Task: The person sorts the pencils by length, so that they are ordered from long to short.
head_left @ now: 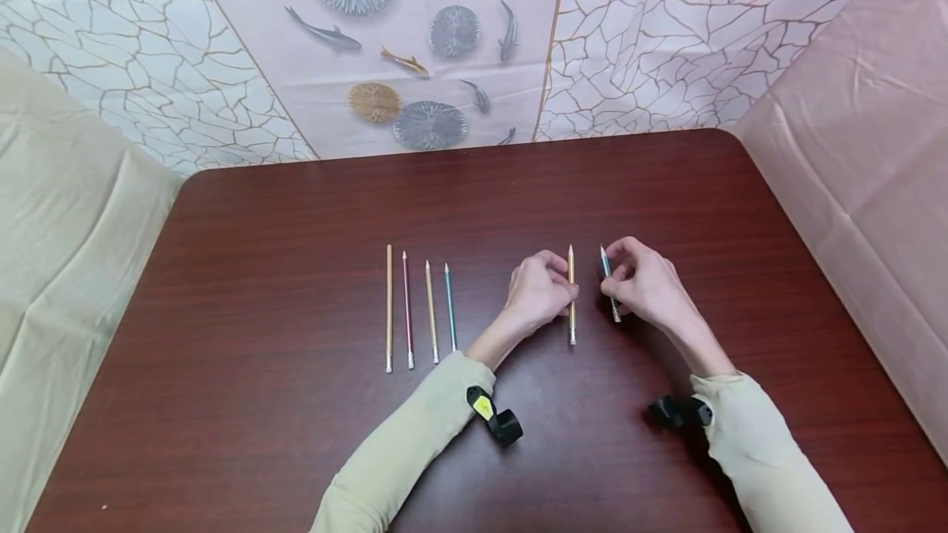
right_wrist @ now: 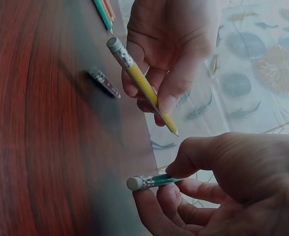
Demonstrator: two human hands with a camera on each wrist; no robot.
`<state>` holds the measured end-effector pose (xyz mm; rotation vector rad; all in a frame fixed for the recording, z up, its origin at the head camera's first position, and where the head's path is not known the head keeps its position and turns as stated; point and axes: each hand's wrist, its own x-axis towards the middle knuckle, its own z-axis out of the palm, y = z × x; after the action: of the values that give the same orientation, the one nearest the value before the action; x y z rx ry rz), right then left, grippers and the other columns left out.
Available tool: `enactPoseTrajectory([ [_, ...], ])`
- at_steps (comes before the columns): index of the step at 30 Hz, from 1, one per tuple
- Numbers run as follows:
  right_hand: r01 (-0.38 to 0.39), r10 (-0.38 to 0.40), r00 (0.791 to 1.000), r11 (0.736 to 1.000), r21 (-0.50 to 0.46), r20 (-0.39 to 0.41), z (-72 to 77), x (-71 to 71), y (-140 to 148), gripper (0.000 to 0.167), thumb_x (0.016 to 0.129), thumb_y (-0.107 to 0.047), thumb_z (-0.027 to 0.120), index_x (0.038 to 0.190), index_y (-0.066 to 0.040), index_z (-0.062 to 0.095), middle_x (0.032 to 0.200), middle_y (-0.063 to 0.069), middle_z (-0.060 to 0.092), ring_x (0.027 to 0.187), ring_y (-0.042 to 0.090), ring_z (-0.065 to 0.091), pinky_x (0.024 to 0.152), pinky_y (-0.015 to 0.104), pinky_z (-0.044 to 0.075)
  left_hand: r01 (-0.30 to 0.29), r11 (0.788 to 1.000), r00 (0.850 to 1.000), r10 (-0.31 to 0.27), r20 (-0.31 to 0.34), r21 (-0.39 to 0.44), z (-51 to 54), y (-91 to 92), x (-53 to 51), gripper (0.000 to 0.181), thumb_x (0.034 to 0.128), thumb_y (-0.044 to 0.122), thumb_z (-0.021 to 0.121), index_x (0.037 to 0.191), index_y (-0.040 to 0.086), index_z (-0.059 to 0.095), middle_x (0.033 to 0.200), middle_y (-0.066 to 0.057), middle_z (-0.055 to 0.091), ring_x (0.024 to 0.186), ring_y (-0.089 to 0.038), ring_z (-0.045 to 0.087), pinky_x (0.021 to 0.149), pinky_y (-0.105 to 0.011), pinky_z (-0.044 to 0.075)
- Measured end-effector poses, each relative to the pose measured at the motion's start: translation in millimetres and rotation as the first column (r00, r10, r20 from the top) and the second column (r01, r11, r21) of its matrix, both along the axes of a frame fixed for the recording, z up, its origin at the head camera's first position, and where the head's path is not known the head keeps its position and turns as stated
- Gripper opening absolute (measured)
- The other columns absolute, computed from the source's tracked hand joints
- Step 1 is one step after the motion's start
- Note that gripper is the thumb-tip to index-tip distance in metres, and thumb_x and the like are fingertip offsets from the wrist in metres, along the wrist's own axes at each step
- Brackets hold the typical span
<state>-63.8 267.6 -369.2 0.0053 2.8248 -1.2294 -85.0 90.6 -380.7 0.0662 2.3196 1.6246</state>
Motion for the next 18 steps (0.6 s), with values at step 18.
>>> enactPoseTrajectory([
  [18,-0.020,0.022,1.000,0.997,-0.077,0.019,3.5,-0.5,-19.5,0.040,0.077,0.002,0.061,0.115,-0.003,0.054,0.073,0.008,0.066,0.049,0.021,0.065,0.053,0.033,0.055,-0.022,0.986,0.996,0.009,0.083,0.168,2.9,-23.7,-2.0,0.026,0.0790,-0.012,0.069,0.099,0.002,0.060,0.070,-0.007,0.067,0.050,-0.014,0.062,0.054,-0.035,0.057],
])
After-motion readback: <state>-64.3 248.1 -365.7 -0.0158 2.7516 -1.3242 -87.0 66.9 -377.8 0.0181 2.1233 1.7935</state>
